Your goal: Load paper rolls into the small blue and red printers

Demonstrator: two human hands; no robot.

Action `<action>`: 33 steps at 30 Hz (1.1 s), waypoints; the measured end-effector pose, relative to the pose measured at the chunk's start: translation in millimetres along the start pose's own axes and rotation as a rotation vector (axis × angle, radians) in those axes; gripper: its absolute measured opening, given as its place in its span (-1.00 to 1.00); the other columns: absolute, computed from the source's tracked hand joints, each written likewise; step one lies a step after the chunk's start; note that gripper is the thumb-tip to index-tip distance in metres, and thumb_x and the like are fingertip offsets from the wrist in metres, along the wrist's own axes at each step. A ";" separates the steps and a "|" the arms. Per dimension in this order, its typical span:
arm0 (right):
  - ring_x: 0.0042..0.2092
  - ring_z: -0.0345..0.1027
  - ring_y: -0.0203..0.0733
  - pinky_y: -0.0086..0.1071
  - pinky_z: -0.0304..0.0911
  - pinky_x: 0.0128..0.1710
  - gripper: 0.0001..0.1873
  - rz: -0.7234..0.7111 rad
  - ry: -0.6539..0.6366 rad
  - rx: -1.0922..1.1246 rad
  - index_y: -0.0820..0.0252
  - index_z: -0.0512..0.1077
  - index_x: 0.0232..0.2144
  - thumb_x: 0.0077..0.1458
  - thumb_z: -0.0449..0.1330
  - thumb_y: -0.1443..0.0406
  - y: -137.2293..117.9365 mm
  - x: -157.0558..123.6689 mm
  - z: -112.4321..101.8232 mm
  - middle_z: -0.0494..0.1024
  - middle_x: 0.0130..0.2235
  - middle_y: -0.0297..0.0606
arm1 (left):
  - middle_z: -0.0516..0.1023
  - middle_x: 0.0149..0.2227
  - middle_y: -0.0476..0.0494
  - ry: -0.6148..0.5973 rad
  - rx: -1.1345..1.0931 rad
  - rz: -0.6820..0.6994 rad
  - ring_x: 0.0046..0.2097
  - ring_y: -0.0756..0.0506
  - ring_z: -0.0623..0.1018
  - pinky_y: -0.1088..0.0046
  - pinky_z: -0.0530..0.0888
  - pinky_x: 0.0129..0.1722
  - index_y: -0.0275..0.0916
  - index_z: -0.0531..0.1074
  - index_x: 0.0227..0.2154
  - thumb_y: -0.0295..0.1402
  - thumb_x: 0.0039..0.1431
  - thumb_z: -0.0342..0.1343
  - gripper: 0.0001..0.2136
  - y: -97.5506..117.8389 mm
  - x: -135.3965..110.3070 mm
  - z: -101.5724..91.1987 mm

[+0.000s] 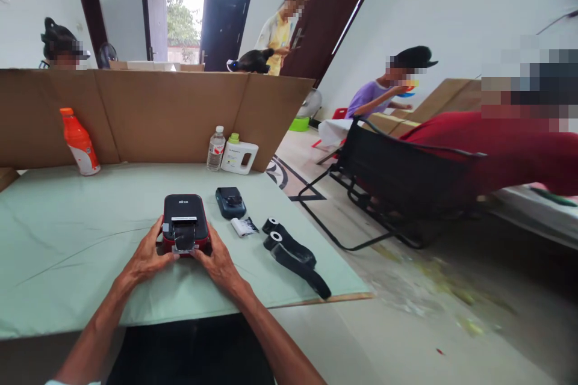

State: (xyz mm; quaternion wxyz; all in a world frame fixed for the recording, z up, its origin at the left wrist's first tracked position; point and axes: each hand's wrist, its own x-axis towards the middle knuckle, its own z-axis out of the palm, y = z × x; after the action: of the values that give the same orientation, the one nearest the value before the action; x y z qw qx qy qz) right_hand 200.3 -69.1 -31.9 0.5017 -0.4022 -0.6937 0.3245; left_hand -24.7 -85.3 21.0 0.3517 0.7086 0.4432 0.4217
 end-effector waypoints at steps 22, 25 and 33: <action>0.42 0.06 0.15 0.12 0.19 0.35 -0.22 -0.288 0.024 -0.356 0.06 0.28 0.33 0.05 0.27 0.42 -20.1 20.9 -10.8 0.13 0.43 -0.03 | 0.53 0.18 -0.30 0.218 0.613 0.337 0.17 -0.27 0.58 0.04 0.55 0.19 -0.13 0.47 0.11 -0.28 0.29 0.21 -0.65 -2.3 -4.2 -10.1; 0.45 0.01 0.18 0.16 0.12 0.38 -0.16 -0.317 -0.027 -0.384 0.13 0.23 0.36 0.03 0.28 0.40 -16.8 28.6 -10.4 0.11 0.45 0.03 | 0.55 0.18 -0.29 0.215 0.648 0.339 0.15 -0.28 0.59 0.04 0.57 0.17 -0.13 0.48 0.11 -0.28 0.31 0.18 -0.67 -1.7 -4.3 -10.3; 0.46 -0.03 0.19 0.18 0.10 0.39 -0.16 -0.309 -0.083 -0.431 0.19 0.23 0.36 0.02 0.29 0.40 -13.3 35.4 -10.2 0.16 0.43 0.07 | 0.55 0.15 -0.29 0.227 0.643 0.356 0.14 -0.29 0.59 0.07 0.58 0.15 -0.15 0.47 0.06 -0.32 0.27 0.20 -0.69 -0.7 -2.6 -9.3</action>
State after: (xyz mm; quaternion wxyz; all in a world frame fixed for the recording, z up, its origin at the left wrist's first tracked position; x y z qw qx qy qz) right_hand 200.9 -43.6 -2.2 0.4193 -0.3756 -0.8198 0.1051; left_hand -34.1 -86.3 23.3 -0.0182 0.7973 0.4591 0.3914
